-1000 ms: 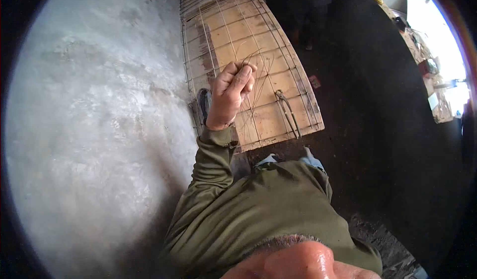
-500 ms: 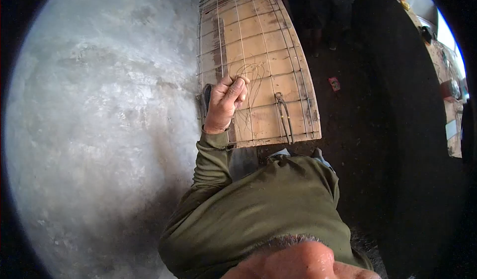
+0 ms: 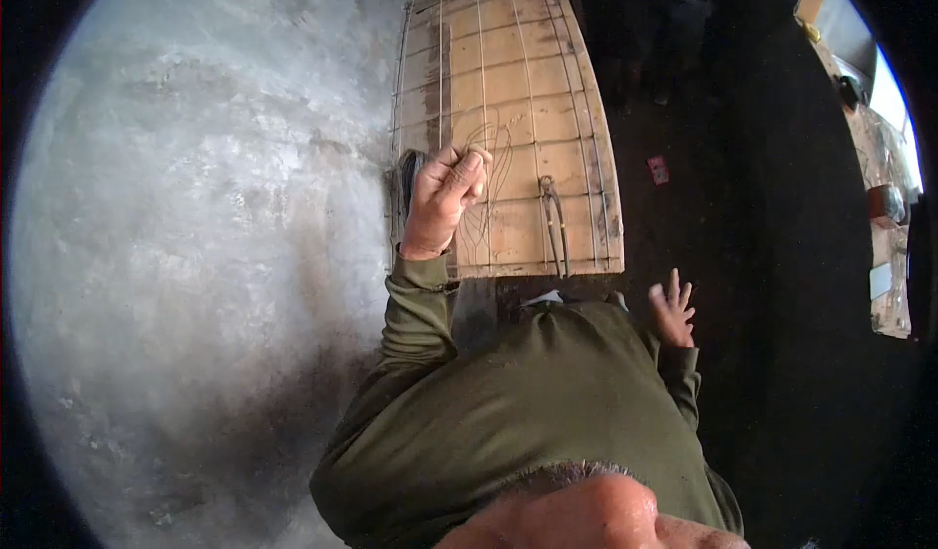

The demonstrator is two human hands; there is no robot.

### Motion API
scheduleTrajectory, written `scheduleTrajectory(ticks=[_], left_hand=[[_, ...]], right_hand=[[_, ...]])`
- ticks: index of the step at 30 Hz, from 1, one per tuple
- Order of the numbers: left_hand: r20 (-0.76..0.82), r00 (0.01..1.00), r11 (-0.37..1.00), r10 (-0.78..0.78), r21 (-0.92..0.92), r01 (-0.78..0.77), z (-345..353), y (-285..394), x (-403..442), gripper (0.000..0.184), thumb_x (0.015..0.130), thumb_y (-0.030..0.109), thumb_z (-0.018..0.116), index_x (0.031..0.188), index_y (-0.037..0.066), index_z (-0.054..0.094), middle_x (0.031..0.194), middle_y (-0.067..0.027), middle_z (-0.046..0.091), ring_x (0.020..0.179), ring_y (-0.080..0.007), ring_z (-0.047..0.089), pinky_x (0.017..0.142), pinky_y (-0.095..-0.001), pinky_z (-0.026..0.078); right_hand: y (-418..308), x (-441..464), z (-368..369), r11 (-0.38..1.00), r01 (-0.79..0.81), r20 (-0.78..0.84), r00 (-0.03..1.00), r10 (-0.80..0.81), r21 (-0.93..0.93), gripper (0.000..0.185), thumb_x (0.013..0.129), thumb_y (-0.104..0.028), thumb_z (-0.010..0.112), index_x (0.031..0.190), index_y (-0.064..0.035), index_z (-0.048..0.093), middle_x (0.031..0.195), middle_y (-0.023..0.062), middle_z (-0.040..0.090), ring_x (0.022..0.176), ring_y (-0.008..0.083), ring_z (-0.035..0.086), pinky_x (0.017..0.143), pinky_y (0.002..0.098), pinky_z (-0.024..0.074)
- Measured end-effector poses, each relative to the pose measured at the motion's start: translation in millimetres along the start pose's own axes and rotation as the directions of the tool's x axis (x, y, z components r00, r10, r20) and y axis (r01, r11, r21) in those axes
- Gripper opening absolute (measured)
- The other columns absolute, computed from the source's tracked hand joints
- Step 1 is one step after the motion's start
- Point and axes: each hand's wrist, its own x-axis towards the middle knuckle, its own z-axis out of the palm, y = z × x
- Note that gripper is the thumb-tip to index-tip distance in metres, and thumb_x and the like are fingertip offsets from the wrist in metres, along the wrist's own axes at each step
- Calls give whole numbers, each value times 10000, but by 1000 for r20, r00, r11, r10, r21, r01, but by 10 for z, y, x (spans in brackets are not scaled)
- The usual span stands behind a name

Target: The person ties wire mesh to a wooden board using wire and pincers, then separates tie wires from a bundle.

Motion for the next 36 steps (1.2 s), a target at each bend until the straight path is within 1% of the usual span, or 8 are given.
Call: scheduleTrajectory(ticks=[2, 4, 6, 10, 22, 30, 33, 36], left_hand=[[-36, 999, 1000, 13, -21, -14, -23, 6, 12, 177, 961, 224, 506, 974, 59, 569, 669, 41, 465, 541, -26, 307, 472, -185, 253], [-64, 998, 1000, -16, 4, 16, -52, 3, 7, 219, 958, 269, 519, 965, 57, 573, 662, 45, 446, 568, -30, 334, 514, -183, 290], [-88, 996, 1000, 11, 10, -10, -84, -17, 5, 219, 957, 268, 520, 958, 56, 576, 663, 46, 446, 566, -28, 333, 507, -181, 281], [-103, 995, 1000, 14, 3, -14, -114, -25, 20, 210, 958, 255, 516, 948, 54, 578, 661, 45, 445, 560, -27, 327, 496, -179, 271], [-197, 980, 996, -5, 88, 23, -109, 76, 141, 194, 951, 220, 528, 972, 33, 575, 661, 16, 474, 524, -28, 327, 444, -169, 274], [-219, 976, 993, -6, 112, 31, -79, 173, 69, 189, 955, 223, 515, 971, 41, 558, 650, 21, 464, 526, -31, 312, 460, -179, 268], [-223, 975, 993, -3, 113, 29, -135, 216, -10, 218, 949, 249, 525, 987, 36, 552, 661, 17, 467, 534, -34, 322, 474, -180, 273], [-194, 981, 994, 24, 105, -4, -258, 274, -81, 321, 929, 327, 546, 1025, 21, 536, 685, 8, 480, 546, -38, 340, 485, -181, 284]], right_hand=[[274, -154, 241, 973, 46, 45, 998, -37, -227, 951, 724, -827, 403, 1472, -369, 37, 1528, 194, -77, 1318, 593, -25, 1024, 699, 50], [1220, -6, 586, 992, 88, 229, 967, -107, 94, 901, 813, -746, 391, 1481, -302, -20, 1527, 204, -37, 1341, 538, 79, 1027, 663, 177], [1454, -258, 671, 855, -89, 322, 942, -94, 511, 878, 824, -725, 395, 1474, -279, 9, 1516, 196, -4, 1333, 511, 102, 1027, 638, 189], [1359, -625, 769, 539, -281, 367, 929, -56, 794, 832, 846, -685, 401, 1459, -232, 66, 1494, 179, 62, 1318, 457, 149, 1028, 589, 213], [948, -621, 824, 193, -402, 437, 876, -203, 895, 711, 911, -562, 421, 1414, -94, 238, 1428, 130, 259, 1274, 293, 288, 1031, 441, 285], [630, -576, 680, 345, -370, 452, 870, -196, 863, 649, 954, -481, 435, 1384, -2, 352, 1384, 96, 391, 1244, 185, 381, 1034, 343, 333], [507, -601, 561, 643, -147, 286, 951, -116, 752, 695, 933, -486, 472, 1411, -15, 293, 1431, 160, 299, 1288, 270, 327, 1050, 380, 307], [491, -522, 429, 938, 181, -21, 983, -184, 294, 792, 891, -519, 521, 1443, -43, 211, 1456, 245, 168, 1322, 373, 243, 1073, 437, 262]])
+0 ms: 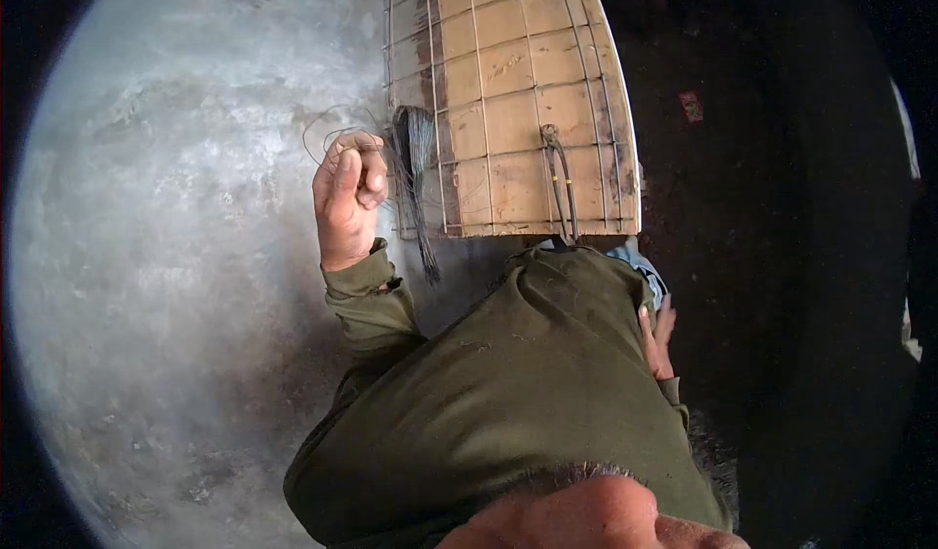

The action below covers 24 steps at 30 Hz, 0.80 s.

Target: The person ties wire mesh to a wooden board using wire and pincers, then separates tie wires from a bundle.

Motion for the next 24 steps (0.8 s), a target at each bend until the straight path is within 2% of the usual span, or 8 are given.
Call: scheduleTrajectory(ticks=[2, 4, 6, 8, 12, 14, 22, 24], left_hand=[[31, 999, 1000, 18, -22, -18, -65, 28, -29, 400, 914, 381, 558, 1052, 6, 524, 703, 0, 490, 550, -39, 347, 489, -181, 289], [54, 998, 997, 37, -64, -33, -107, 62, -50, 555, 878, 472, 558, 1123, -22, 491, 727, -18, 502, 556, -45, 359, 494, -186, 299], [44, 998, 999, 39, -30, -37, -152, 57, -75, 618, 856, 504, 528, 1153, -36, 483, 728, -30, 508, 553, -52, 355, 494, -194, 300], [124, 992, 998, 9, -69, 0, -80, 55, -47, 631, 835, 511, 494, 1140, -41, 497, 731, -34, 513, 549, -54, 344, 489, -200, 297], [153, 988, 999, 3, -49, 4, 53, -31, -40, 749, 880, 657, 321, 1095, -29, 534, 674, -21, 497, 510, -52, 302, 461, -195, 256], [153, 988, 999, 4, -51, 4, 116, -73, -58, 772, 909, 675, 225, 1051, -7, 558, 654, 4, 478, 501, -47, 282, 454, -195, 230], [-4, 999, 991, -31, 130, 32, 330, 2, -209, 545, 997, 469, 294, 939, 38, 622, 632, 56, 388, 570, -44, 292, 526, -220, 245], [7, 998, 979, -62, 195, 60, 306, -15, -217, 600, 955, 563, 320, 926, 44, 620, 691, 32, 463, 616, -58, 385, 557, -208, 306]], right_hand=[[-245, 13, -189, 942, 145, -214, 952, -216, -304, 823, 854, -477, 599, 1442, -48, 214, 1404, 329, 198, 1280, 473, 267, 1038, 468, 298], [-747, 154, -428, 917, 260, -325, 876, -357, -304, 713, 839, -392, 655, 1375, -37, 346, 1250, 252, 416, 1139, 387, 453, 920, 437, 412], [-1379, 206, -517, 938, 312, -278, 897, -344, -153, 655, 831, -369, 671, 1316, -7, 421, 1184, 206, 468, 1051, 308, 504, 882, 401, 429], [-1744, 358, -410, 860, 509, -232, 837, -496, -3, 615, 800, -310, 705, 1260, 23, 468, 1131, 176, 499, 996, 259, 512, 860, 385, 434], [-2770, 399, -55, 466, 883, -114, 470, -875, 58, 587, 719, -242, 761, 1180, 30, 519, 1057, 159, 541, 941, 256, 552, 807, 367, 476], [-3116, 298, 92, 391, 920, -53, 392, -918, 36, 567, 714, -252, 770, 1159, 13, 539, 1056, 164, 556, 915, 257, 571, 764, 349, 497], [-3401, 224, 591, 412, 903, -113, 425, -898, 120, 428, 758, -210, 750, 1102, -29, 570, 937, 103, 614, 765, 193, 615, 644, 326, 497], [-3399, 213, 628, 519, 814, -140, 563, -814, 260, 358, 773, -179, 741, 1055, -23, 584, 863, 91, 639, 722, 183, 646, 598, 299, 497]])
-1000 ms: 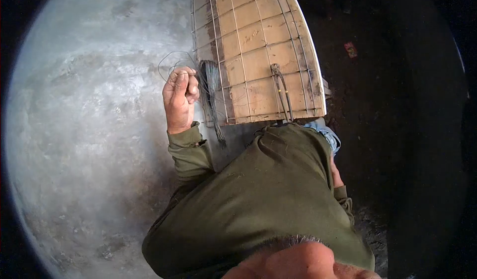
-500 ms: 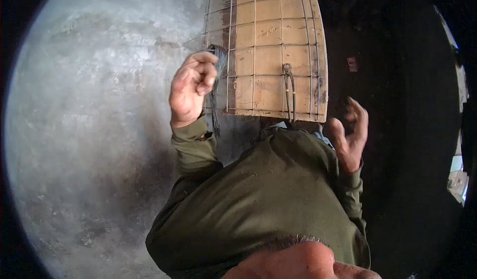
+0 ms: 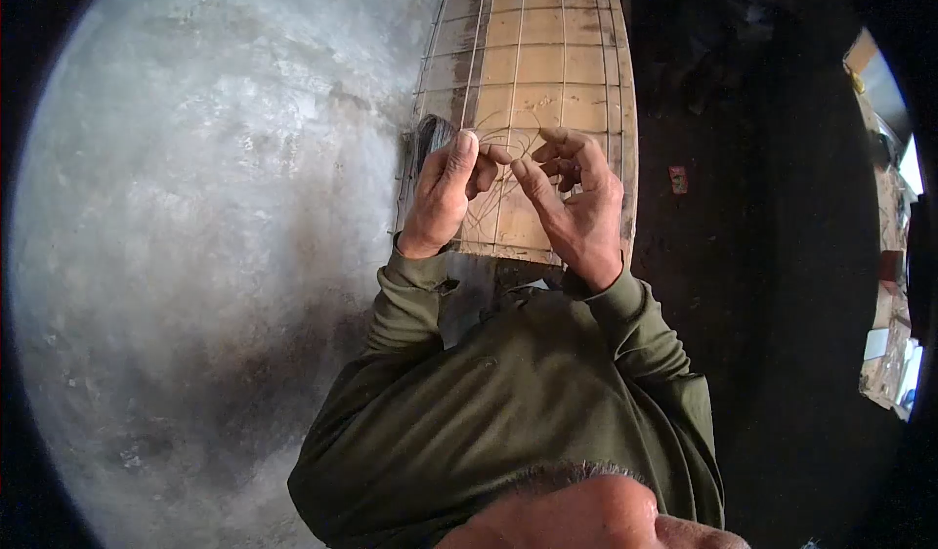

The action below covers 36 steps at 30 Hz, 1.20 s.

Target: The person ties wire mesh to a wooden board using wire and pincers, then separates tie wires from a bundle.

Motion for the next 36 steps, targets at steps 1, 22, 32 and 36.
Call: scheduleTrajectory(ticks=[1, 22, 32, 36], left_hand=[[20, 1000, 1000, 24, -15, -24, 1, 10, -7, 565, 961, 535, 348, 919, 45, 626, 701, 29, 472, 626, -57, 388, 556, -214, 311], [-420, 875, 961, 240, -21, -274, -487, 102, 182, 388, 988, 361, 426, 879, 24, 585, 616, 11, 478, 538, -69, 429, 510, -216, 368], [-842, 493, 837, 220, -97, -539, -1384, 156, 273, 381, 1006, 371, 352, 1121, 34, 489, 764, -30, 467, 649, -132, 442, 598, -303, 415], [-813, 556, 901, 170, -100, -422, -1654, 76, 362, 383, 1007, 344, 366, 1118, 14, 527, 751, -7, 477, 596, -92, 410, 523, -250, 383]], right_hand=[[4, -1, 14, 1000, 4, -3, 1000, -4, -4, 358, 773, -179, 741, 1055, -23, 584, 863, 91, 639, 722, 183, 646, 598, 299, 497], [-233, -36, -767, 955, 42, -301, 952, 51, 293, 240, 944, -166, 535, 1064, 28, 611, 808, 97, 667, 712, 149, 640, 578, 235, 448], [-218, -476, -2949, 757, -47, -627, 595, -503, -651, 441, 940, -286, 511, 1231, 44, 489, 1103, 198, 605, 936, 273, 634, 790, 364, 544], [-293, -661, -3226, 829, -4, -708, 523, -475, -559, 421, 936, -260, 517, 1220, 50, 497, 1126, 202, 589, 949, 277, 631, 786, 365, 550]])
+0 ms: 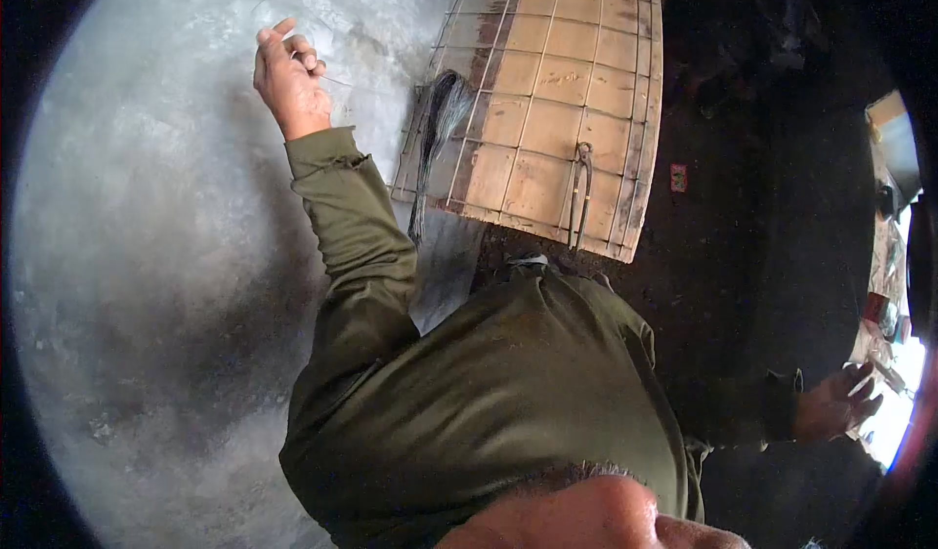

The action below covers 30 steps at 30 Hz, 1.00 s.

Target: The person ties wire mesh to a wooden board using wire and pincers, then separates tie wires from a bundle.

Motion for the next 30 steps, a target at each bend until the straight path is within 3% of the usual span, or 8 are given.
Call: scheduleTrajectory(ticks=[3, 13, 20, 22, 24, 25, 28, 30], left_hand=[[314, 939, 952, -138, 304, 38, 20, -128, 132, 336, 978, 308, 462, 1014, 14, 620, 684, 37, 467, 510, -25, 328, 414, -175, 274], [485, 565, 709, -668, 644, 285, -223, -1923, 542, 350, 948, 381, 487, 965, 70, 646, 610, 49, 460, 449, -27, 319, 375, -210, 229], [369, 848, 500, -379, 853, -148, -32, -3401, 511, 366, 888, 344, 523, 906, 9, 669, 829, -167, 652, 748, -286, 613, 673, -397, 479], [345, 906, 321, -247, 911, -259, -17, -3586, 423, 351, 872, 338, 517, 957, 30, 661, 991, -211, 646, 920, -364, 609, 787, -447, 474], [371, 916, 322, -150, 895, -310, -121, -3971, 473, 359, 855, 369, 532, 969, 49, 650, 1019, -205, 632, 980, -379, 590, 819, -459, 467], [419, 899, 344, -128, 869, -356, -160, -4062, 493, 373, 847, 389, 548, 968, 49, 642, 1007, -197, 632, 988, -373, 589, 834, -455, 467], [208, 949, 140, -236, 974, -179, 7, -3598, 357, 564, 825, 409, 629, 1198, 5, 504, 1216, -221, 537, 1092, -374, 546, 914, -450, 451], [224, 969, 37, -100, 974, -222, -96, -3747, 424, 731, 822, 469, 616, 1307, -31, 395, 1348, -212, 426, 1258, -366, 407, 1008, -477, 371]], right_hand=[[64, 76, -134, 1000, -25, -16, 1000, 25, 7, 406, 934, -240, 522, 1212, 55, 503, 1144, 205, 577, 958, 279, 628, 784, 365, 554], [76, 101, -279, 996, -72, -8, 997, 73, 50, 357, 926, -174, 538, 1184, 71, 523, 1203, 216, 538, 989, 288, 618, 775, 366, 568], [57, -47, -161, 992, -69, 101, 993, 58, 110, 323, 920, -128, 550, 1165, 82, 536, 1244, 223, 510, 1011, 294, 612, 769, 367, 578], [-249, -125, -58, 888, 191, 213, 971, -109, -418, 358, 915, -124, 540, 1193, 99, 501, 1214, 230, 506, 1008, 316, 604, 789, 402, 553], [-484, -233, 74, 983, 63, 215, 976, -25, -171, 388, 909, -109, 529, 1231, 97, 465, 1141, 221, 527, 970, 325, 605, 809, 418, 526], [-675, -302, 215, 854, -263, 157, 964, 215, 448, 399, 906, -94, 523, 1252, 91, 449, 1095, 214, 540, 950, 330, 605, 812, 420, 516], [-897, -359, 444, 953, -282, 50, 959, 278, 113, 349, 912, -123, 546, 1211, 54, 517, 1034, 172, 579, 874, 280, 635, 744, 345, 515], [-846, -388, 448, 931, -265, 32, 963, 266, 250, 329, 914, -140, 558, 1190, 39, 547, 996, 152, 599, 854, 262, 650, 705, 315, 510]])
